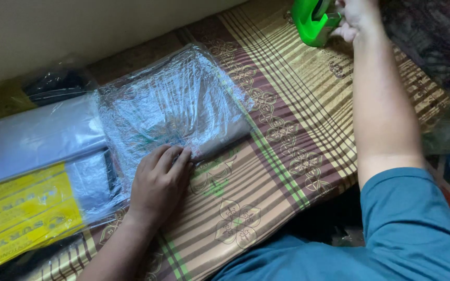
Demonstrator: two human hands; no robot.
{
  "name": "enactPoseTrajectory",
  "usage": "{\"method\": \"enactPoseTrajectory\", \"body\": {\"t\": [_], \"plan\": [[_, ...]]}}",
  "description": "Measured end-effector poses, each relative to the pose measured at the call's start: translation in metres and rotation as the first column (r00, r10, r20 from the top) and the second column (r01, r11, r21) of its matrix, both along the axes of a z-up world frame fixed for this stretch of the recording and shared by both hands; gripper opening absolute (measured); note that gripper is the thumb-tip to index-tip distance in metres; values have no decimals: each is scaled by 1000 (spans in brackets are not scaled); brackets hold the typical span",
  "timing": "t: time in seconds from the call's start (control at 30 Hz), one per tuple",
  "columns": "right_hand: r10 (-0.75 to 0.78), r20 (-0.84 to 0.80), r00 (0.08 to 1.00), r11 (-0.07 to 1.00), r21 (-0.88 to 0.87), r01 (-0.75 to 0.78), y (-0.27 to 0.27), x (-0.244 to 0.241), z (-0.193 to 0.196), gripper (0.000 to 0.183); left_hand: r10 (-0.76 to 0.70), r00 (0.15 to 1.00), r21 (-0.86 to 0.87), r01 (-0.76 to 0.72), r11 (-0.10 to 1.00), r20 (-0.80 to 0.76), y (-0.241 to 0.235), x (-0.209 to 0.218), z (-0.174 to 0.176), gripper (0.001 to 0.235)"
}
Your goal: Folding a t-shirt and placing it into a clear plastic packaging bag, then sealing it with tape.
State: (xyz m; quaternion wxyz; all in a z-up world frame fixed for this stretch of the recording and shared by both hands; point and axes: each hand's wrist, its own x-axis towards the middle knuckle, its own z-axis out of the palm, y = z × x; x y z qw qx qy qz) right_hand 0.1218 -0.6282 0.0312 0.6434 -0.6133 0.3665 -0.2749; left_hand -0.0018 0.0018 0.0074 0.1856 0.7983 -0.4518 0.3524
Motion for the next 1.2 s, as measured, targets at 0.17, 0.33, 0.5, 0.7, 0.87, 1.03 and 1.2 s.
{"method": "enactPoseTrajectory", "body": {"t": [0.17,0.33,0.5,0.7,0.87,1.03,1.2], "plan": [[-120,130,984,990,87,109,31,-38,-8,18,-76,977,80,93,992,-202,5,-3,14,23],[-151,36,988,988,33,150,65,-54,6,26,-88,973,73,106,992,-213,4,-3,16,22],[-152,-139,979,987,-78,142,83,-57,9,23,-80,975,95,101,990,-209,4,-5,17,23],[-163,-108,981,986,-60,157,78,-59,-2,33,-71,972,98,95,991,-224,4,-4,14,25],[-72,-83,994,997,-47,68,83,-76,4,10,-56,977,88,75,993,-207,4,-3,14,24],[-14,-86,996,996,-89,6,63,-73,-16,10,-59,978,98,80,992,-198,3,-4,17,25],[-52,-95,994,981,-189,34,56,-70,-23,16,-48,979,119,73,990,-199,4,-4,19,25]]}}
